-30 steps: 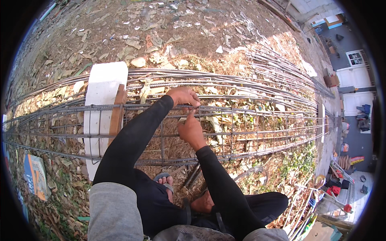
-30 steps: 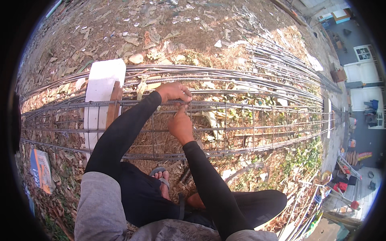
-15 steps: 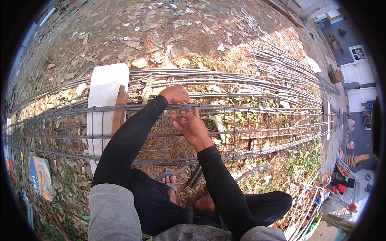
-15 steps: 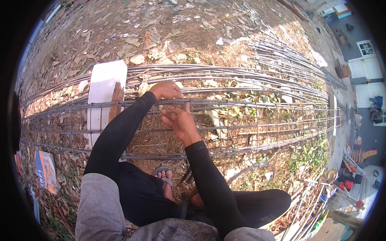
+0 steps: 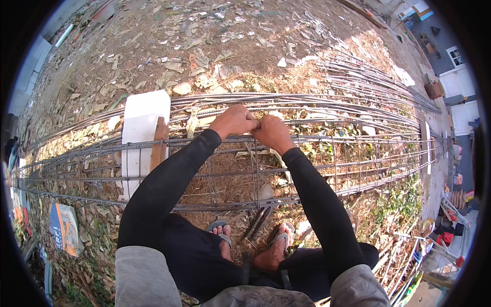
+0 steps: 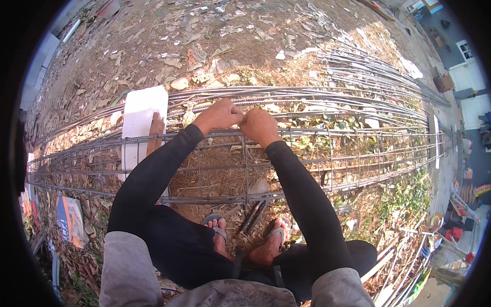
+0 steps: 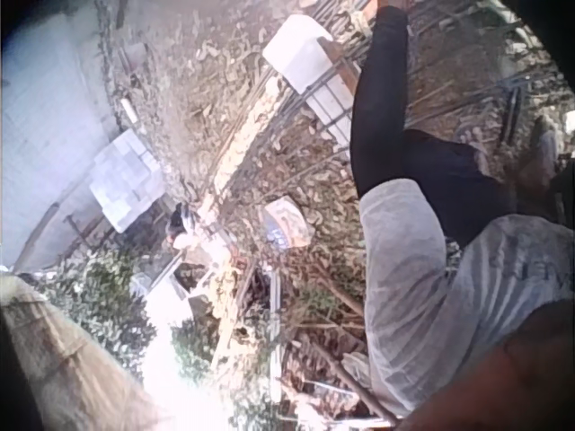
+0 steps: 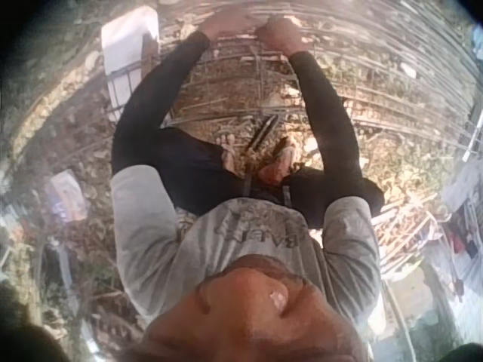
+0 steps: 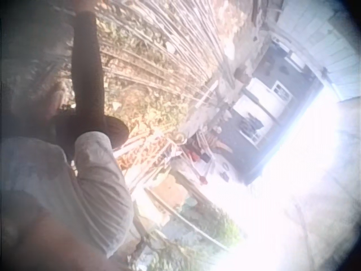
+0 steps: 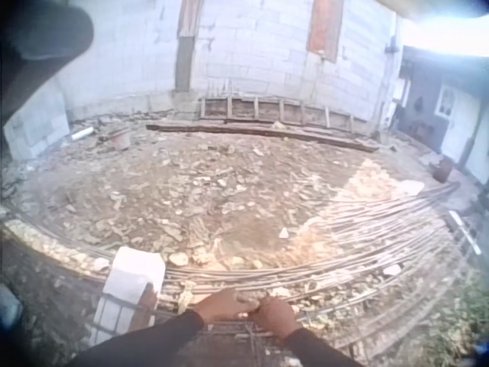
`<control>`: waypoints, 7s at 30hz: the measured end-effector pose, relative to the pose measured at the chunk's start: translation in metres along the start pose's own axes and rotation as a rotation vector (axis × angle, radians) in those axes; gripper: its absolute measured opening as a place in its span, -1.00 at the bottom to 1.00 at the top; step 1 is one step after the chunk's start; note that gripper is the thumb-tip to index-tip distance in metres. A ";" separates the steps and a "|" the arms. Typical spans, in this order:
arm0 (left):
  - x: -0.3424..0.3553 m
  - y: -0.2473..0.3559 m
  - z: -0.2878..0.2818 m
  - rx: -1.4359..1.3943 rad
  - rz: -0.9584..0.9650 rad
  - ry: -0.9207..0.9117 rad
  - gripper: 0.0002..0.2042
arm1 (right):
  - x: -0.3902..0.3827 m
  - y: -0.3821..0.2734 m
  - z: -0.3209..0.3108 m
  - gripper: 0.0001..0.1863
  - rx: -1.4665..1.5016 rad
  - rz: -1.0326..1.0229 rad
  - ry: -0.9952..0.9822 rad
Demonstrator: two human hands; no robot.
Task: The person ties metal wires around a steel reinforcement cage using pliers to secure the structure.
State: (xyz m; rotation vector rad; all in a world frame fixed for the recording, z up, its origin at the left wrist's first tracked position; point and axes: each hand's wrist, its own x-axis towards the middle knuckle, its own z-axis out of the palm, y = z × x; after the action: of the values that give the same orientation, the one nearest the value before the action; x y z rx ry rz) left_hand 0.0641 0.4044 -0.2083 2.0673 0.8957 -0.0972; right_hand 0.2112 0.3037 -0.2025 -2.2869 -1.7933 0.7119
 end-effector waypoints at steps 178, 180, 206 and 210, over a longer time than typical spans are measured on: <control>-0.023 -0.014 0.087 -0.034 -0.190 0.304 -0.59 | 0.000 -0.019 -0.149 -0.55 -0.231 0.166 -0.982; -0.023 -0.015 0.086 -0.027 -0.198 0.307 -0.58 | -0.012 -0.051 -0.153 -0.41 -0.815 -0.355 -0.665; -0.021 -0.007 0.077 -0.018 -0.233 0.237 -0.59 | 0.042 -0.051 -0.163 -0.57 -0.493 0.202 -0.997; -0.014 -0.016 0.090 -0.021 -0.220 0.255 -0.60 | 0.067 -0.052 -0.158 -0.58 -0.537 0.239 -1.061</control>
State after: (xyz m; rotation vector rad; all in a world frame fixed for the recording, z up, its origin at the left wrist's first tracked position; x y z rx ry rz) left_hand 0.0655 0.3360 -0.2712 1.9842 1.2734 0.0599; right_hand 0.2484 0.4077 -0.0620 -2.7275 -2.3075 1.9859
